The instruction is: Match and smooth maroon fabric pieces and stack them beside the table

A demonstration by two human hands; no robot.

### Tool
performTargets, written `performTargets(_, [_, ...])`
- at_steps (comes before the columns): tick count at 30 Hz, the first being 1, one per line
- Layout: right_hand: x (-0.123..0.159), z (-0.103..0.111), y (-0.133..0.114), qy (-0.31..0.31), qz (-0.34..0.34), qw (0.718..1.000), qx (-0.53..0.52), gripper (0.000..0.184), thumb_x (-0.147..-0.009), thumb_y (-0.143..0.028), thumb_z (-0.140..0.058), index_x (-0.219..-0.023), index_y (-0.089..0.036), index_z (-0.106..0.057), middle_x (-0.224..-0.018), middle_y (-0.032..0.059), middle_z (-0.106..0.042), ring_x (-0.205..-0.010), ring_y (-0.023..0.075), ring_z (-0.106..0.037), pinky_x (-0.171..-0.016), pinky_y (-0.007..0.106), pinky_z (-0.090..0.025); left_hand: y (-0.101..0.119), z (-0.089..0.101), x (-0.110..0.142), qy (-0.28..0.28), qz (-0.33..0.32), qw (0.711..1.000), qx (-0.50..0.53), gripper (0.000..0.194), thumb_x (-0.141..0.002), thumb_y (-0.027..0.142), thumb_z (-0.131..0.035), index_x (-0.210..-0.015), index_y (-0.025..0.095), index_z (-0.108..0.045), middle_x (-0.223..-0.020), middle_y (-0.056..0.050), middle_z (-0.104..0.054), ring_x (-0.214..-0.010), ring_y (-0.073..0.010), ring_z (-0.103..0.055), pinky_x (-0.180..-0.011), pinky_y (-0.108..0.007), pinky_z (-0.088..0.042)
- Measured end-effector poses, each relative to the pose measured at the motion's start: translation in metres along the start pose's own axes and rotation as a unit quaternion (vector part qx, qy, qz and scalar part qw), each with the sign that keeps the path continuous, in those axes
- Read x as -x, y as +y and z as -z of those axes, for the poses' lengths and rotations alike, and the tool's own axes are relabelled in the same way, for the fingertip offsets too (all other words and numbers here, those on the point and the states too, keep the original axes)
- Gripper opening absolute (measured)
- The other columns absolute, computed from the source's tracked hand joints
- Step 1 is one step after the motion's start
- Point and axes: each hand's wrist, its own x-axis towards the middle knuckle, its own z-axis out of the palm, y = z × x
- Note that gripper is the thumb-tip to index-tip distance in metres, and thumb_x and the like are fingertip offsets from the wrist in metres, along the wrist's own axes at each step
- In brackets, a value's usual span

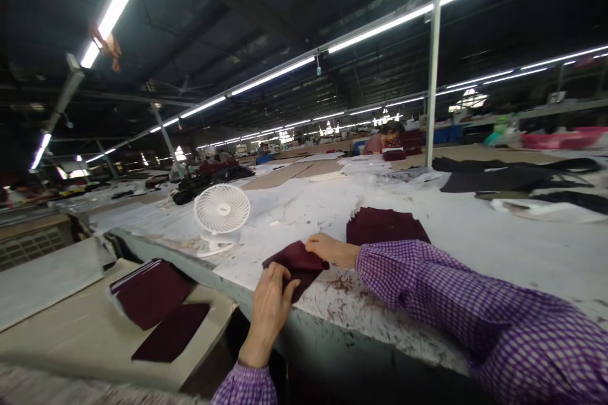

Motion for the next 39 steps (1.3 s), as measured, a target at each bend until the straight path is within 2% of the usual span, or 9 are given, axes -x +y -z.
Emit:
performTargets(6, [-0.018,0.083,-0.021,0.197,0.045,0.979,-0.031,0.011,-0.078,-0.024,-0.048,-0.074,-0.015,-0.053,-0.054,-0.0012,-0.046,-0.054,0.0115,-0.047,-0.052,0.022,-0.043,-0.018,0.002,-0.013,-0.109,0.067,0.99,0.057,0.027,-0.076,0.036,-0.059,-0.095,0.018,-0.061,-0.101,-0.009,-0.061,-0.086,-0.0235,-0.06,-0.079,-0.037,-0.047])
performTargets(9, [-0.009,0.104,-0.033,0.223,0.097,0.97,-0.022,0.015,-0.081,-0.026,-0.041,-0.076,-0.016,-0.052,-0.06,-0.0009,-0.047,-0.058,0.011,-0.046,-0.055,0.022,-0.042,-0.015,0.006,-0.016,-0.082,0.069,0.988,0.114,0.03,-0.071,0.04,-0.064,-0.091,0.019,-0.065,-0.11,-0.01,-0.061,-0.091,-0.0257,-0.06,-0.081,-0.038,-0.047])
performTargets(12, [0.01,0.085,-0.039,0.197,0.149,0.969,-0.002,0.015,-0.081,-0.025,-0.044,-0.075,-0.016,-0.053,-0.067,-0.0009,-0.051,-0.062,0.0106,-0.046,-0.057,0.022,-0.04,-0.002,0.016,-0.016,0.023,0.109,0.969,0.221,0.035,-0.071,0.05,-0.063,-0.088,0.019,-0.065,-0.108,-0.01,-0.063,-0.097,-0.0276,-0.059,-0.086,-0.041,-0.047])
performTargets(14, [0.025,0.057,-0.042,0.126,0.212,0.967,0.062,0.01,-0.078,-0.022,-0.05,-0.075,-0.016,-0.057,-0.07,-0.0013,-0.054,-0.064,0.0107,-0.047,-0.062,0.023,-0.039,0.011,0.024,-0.014,0.056,0.197,0.904,0.375,0.048,-0.074,0.061,-0.055,-0.093,0.018,-0.062,-0.102,-0.012,-0.066,-0.094,-0.0275,-0.062,-0.083,-0.042,-0.05])
performTargets(18, [0.055,0.002,-0.045,-0.095,0.406,0.851,0.32,0.014,-0.082,-0.015,-0.049,-0.086,-0.016,-0.063,-0.089,0.0025,-0.062,-0.077,0.0119,-0.053,-0.07,0.024,-0.041,0.034,0.035,-0.004,-0.036,0.299,0.721,0.624,0.059,-0.071,0.063,-0.06,-0.106,0.015,-0.058,-0.098,-0.013,-0.068,-0.084,-0.0262,-0.066,-0.067,-0.039,-0.056])
performTargets(21, [0.065,-0.013,-0.041,-0.181,0.43,0.81,0.355,0.014,-0.086,-0.019,-0.052,-0.088,-0.018,-0.066,-0.093,0.0023,-0.063,-0.085,0.0121,-0.056,-0.077,0.024,-0.043,0.04,0.034,0.004,-0.012,0.318,0.714,0.623,0.053,-0.06,0.038,-0.078,-0.104,0.014,-0.06,-0.091,-0.009,-0.07,-0.08,-0.0241,-0.067,-0.064,-0.032,-0.056])
performTargets(27, [0.052,0.007,-0.032,0.086,0.276,0.926,0.243,0.061,-0.079,-0.038,-0.063,-0.133,-0.016,-0.044,-0.128,0.0164,-0.045,-0.11,0.0239,-0.047,-0.094,0.041,-0.039,0.036,0.034,0.009,0.114,0.34,0.679,0.641,0.052,-0.058,0.023,-0.075,-0.108,0.016,-0.061,-0.092,-0.006,-0.072,-0.087,-0.0242,-0.068,-0.075,-0.033,-0.056])
performTargets(31, [0.056,0.013,-0.028,-0.073,0.14,0.981,0.115,0.08,-0.083,-0.034,-0.057,-0.148,-0.019,-0.012,-0.086,0.0034,-0.058,-0.071,0.0139,-0.051,-0.065,0.028,-0.043,0.037,0.037,0.01,0.109,0.316,0.683,0.649,0.053,-0.061,0.025,-0.074,-0.112,0.018,-0.06,-0.101,-0.007,-0.071,-0.089,-0.0244,-0.068,-0.076,-0.034,-0.056])
performTargets(39, [0.085,0.021,-0.028,-0.128,0.187,0.964,0.142,0.077,-0.082,-0.022,-0.057,-0.148,-0.022,-0.016,-0.061,-0.0076,-0.036,-0.054,0.0085,-0.033,-0.049,0.021,-0.025,0.016,0.066,-0.001,-0.039,0.313,0.73,0.606,0.058,-0.06,0.038,-0.079,-0.11,0.015,-0.062,-0.091,-0.01,-0.072,-0.078,-0.0224,-0.068,-0.067,-0.03,-0.054])
